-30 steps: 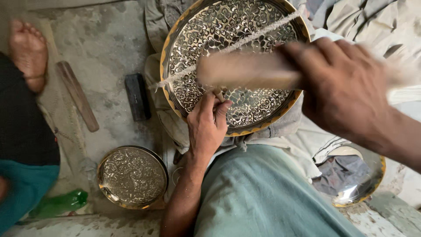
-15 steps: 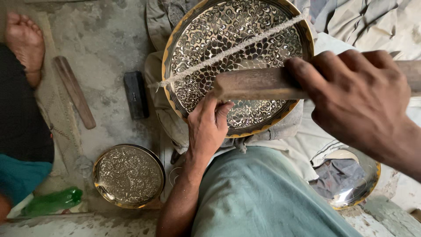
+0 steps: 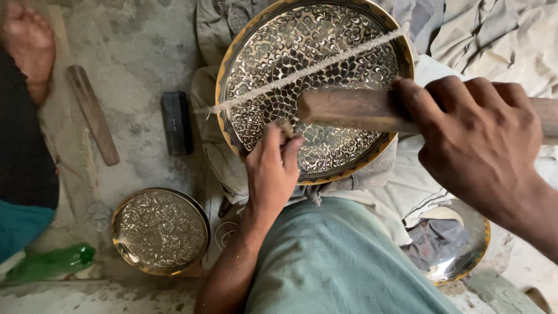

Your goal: The person hammers a metal tray using a wooden mallet and a small metal punch to create a textured pattern. The tray is held steady on a cloth-covered surface while the person repeatedly strikes the punch to form indentations across the surface.

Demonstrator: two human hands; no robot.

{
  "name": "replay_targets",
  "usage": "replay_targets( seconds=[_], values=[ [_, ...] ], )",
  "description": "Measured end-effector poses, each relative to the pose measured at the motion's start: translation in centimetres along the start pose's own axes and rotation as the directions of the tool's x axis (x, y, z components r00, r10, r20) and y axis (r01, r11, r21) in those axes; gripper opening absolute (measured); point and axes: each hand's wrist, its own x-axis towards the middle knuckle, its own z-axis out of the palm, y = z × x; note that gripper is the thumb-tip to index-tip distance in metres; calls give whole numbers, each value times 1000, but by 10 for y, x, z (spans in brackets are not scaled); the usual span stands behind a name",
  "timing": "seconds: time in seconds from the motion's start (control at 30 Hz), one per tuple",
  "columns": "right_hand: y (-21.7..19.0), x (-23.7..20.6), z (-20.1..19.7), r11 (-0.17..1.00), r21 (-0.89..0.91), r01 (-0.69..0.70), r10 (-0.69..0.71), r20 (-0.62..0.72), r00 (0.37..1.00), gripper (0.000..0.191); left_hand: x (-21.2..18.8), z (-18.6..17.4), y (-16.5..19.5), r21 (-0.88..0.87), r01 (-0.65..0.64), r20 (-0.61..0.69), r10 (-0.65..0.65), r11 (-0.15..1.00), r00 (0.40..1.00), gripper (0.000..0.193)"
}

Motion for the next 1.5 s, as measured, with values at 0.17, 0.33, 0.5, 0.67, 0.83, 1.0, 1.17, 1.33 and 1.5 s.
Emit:
replay_targets(
  seconds=[0.17, 0.33, 0.5, 0.67, 0.83, 1.0, 1.17, 1.33, 1.5],
  values=[
    [3, 7, 7, 998, -54, 37, -47, -191, 980, 44, -10, 1, -1, 29, 20, -49, -19, 999, 999, 25],
    [3, 27, -1, 999, -41, -5, 8, 64, 998, 58, -10, 4, -5, 29, -61, -34, 62, 998, 997, 26],
    [-4, 33, -8, 674, 729, -121, 128, 46, 991, 51, -7, 2, -5, 57, -107, -39, 110, 993, 993, 27],
    [-6, 29, -12, 638, 769, 48, 102, -146, 984, 55, -8, 3, -3, 21, -63, -47, 64, 998, 997, 25],
    [-5, 31, -24, 837, 534, 123, -30, -179, 983, 50, -9, 4, -4, 67, -61, -51, 65, 996, 997, 26],
    [-5, 32, -31, 973, 217, 80, -89, 31, 996, 42, -9, 4, -4, 44, -50, -42, 52, 998, 998, 26],
    [-4, 34, -35, 993, 7, 120, -119, -45, 992, 36, -7, 3, -4, 88, -122, -81, 129, 989, 988, 32],
    [-6, 38, -38, 949, 306, 79, -51, -99, 994, 48, -7, 4, -6, 72, -89, -41, 92, 993, 995, 30],
    [-5, 36, -25, 938, 344, -42, 5, 109, 994, 44, -8, 4, -8, 82, -107, -52, 112, 991, 992, 31]
  ],
)
